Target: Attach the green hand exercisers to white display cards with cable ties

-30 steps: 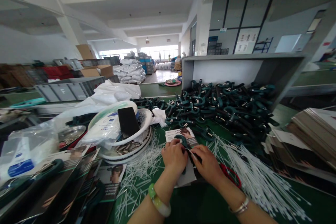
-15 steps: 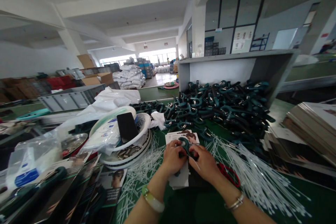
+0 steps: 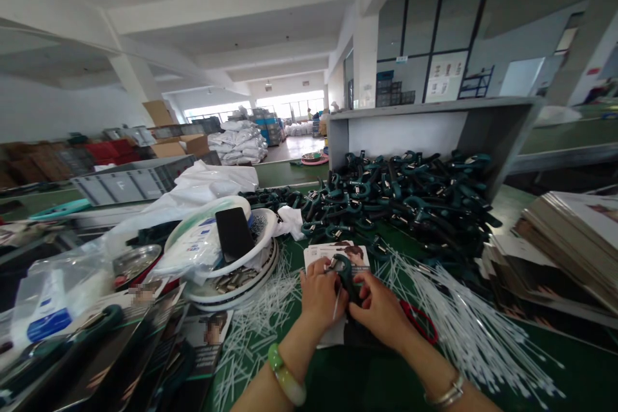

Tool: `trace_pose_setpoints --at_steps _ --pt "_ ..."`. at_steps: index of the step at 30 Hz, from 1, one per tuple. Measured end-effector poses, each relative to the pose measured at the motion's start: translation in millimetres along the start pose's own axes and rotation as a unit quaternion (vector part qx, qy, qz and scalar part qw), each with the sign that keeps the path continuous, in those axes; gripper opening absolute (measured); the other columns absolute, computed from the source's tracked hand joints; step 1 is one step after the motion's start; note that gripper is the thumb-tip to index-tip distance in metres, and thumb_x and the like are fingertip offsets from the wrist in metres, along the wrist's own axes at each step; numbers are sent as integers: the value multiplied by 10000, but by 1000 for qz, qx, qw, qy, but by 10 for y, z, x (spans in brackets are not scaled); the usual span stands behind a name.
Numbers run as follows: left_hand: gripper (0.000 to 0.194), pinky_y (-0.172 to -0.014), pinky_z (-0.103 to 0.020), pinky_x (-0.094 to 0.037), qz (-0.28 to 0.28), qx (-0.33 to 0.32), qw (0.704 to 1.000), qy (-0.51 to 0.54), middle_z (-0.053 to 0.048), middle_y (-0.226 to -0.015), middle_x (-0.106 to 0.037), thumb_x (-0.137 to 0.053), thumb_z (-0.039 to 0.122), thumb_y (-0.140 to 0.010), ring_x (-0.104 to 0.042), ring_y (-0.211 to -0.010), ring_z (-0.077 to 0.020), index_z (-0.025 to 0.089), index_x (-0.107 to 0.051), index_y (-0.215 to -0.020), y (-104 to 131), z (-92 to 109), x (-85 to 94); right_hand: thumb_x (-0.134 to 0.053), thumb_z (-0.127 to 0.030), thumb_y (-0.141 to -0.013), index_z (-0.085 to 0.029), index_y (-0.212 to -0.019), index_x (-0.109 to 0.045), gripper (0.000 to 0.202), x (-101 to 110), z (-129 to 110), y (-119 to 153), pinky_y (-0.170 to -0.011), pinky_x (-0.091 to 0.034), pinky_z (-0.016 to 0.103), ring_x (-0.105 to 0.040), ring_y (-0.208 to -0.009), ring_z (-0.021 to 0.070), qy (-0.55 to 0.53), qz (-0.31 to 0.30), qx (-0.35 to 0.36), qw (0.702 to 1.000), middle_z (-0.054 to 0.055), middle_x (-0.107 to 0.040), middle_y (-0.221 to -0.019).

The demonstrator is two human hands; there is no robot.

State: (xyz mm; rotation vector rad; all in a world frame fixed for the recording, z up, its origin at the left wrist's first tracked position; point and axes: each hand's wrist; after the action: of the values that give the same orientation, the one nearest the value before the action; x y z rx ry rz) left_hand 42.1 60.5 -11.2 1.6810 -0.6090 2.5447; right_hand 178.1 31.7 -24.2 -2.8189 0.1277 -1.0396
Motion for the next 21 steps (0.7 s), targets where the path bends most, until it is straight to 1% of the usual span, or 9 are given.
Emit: trace_pose_setpoints --at_steps 2,4,8,11,14,16,18,20,21 --pt "78 -945 -445 -334 6 -21 1000 22 -70 -1212 -513 -596 224 -661 -441 -1103 -275 199 -653 -710 -22 -36 -6 -584 -212 -637 -176 -946 -544 314 25 1 30 -581 -417 241 -510 -590 115 -1 6 6 1000 -13 -516 -742" --pt "75 -931 -411 -354 -1 -50 998 31 -63 -1209 -519 -588 203 -668 -453 -1093 -262 202 -656 -700 -49 -54 1 -582 -209 -637 -172 -936 -560 302 43 -1 44 -589 -425 241 -512 -597 114 11 12 18 1000 1 -533 -774" --pt "89 -920 -439 -356 -32 -88 996 6 -52 -1214 -534 -589 221 -683 -463 -1088 -283 218 -668 -723 -69 -21 52 -570 -199 -639 -149 -950 -579 315 50 -22 12 -592 -430 251 -526 -609 128 50 25 27 998 31 -565 -810" --pt "126 -904 -458 -358 -27 -75 996 -32 -53 -1219 -542 -564 237 -723 -482 -1068 -292 228 -679 -774 -37 13 92 -540 -246 -708 -148 -960 -587 275 141 4 -37 -614 -438 249 -556 -647 139 34 38 30 998 38 -593 -810" --pt "177 -884 -454 -370 -16 -35 998 -41 -50 -1196 -560 -539 255 -760 -502 -1043 -285 260 -687 -858 14 17 108 -451 -318 -814 -175 -921 -606 237 386 134 -27 -667 -440 257 -588 -728 155 63 39 29 997 42 -621 -831" --pt "193 -893 -455 -362 -3 -10 999 -32 -45 -1179 -570 -555 286 -758 -502 -1044 -284 282 -683 -902 44 15 100 -456 -296 -811 -182 -881 -628 218 573 267 42 -697 -433 295 -599 -798 195 181 2 11 983 64 -628 -872" --pt "188 -909 -464 -344 12 3 1000 -26 -37 -1175 -574 -571 306 -750 -496 -1049 -286 288 -682 -901 66 24 81 -486 -224 -773 -173 -874 -650 200 707 397 148 -721 -429 331 -600 -863 243 301 -61 -18 951 96 -628 -900" --pt "165 -907 -475 -332 24 13 999 -27 -29 -1163 -582 -567 310 -755 -495 -1043 -286 287 -684 -869 80 47 58 -492 -154 -741 -156 -917 -659 243 760 487 254 -738 -431 344 -600 -896 263 368 -114 -38 922 125 -624 -937" --pt "156 -903 -480 -327 27 16 999 -27 -24 -1151 -589 -557 308 -763 -496 -1037 -284 289 -685 -850 84 59 47 -487 -131 -735 -149 -951 -656 274 760 511 297 -747 -433 343 -599 -908 264 383 -128 -38 914 135 -619 -962"
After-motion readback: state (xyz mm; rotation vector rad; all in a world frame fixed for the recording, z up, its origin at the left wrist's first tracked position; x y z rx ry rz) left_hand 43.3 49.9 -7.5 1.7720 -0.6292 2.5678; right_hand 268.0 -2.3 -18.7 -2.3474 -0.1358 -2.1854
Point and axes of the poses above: each hand's wrist, its own y-axis away from the middle knuckle, its own x-axis out of the back of the hand, z = x × y
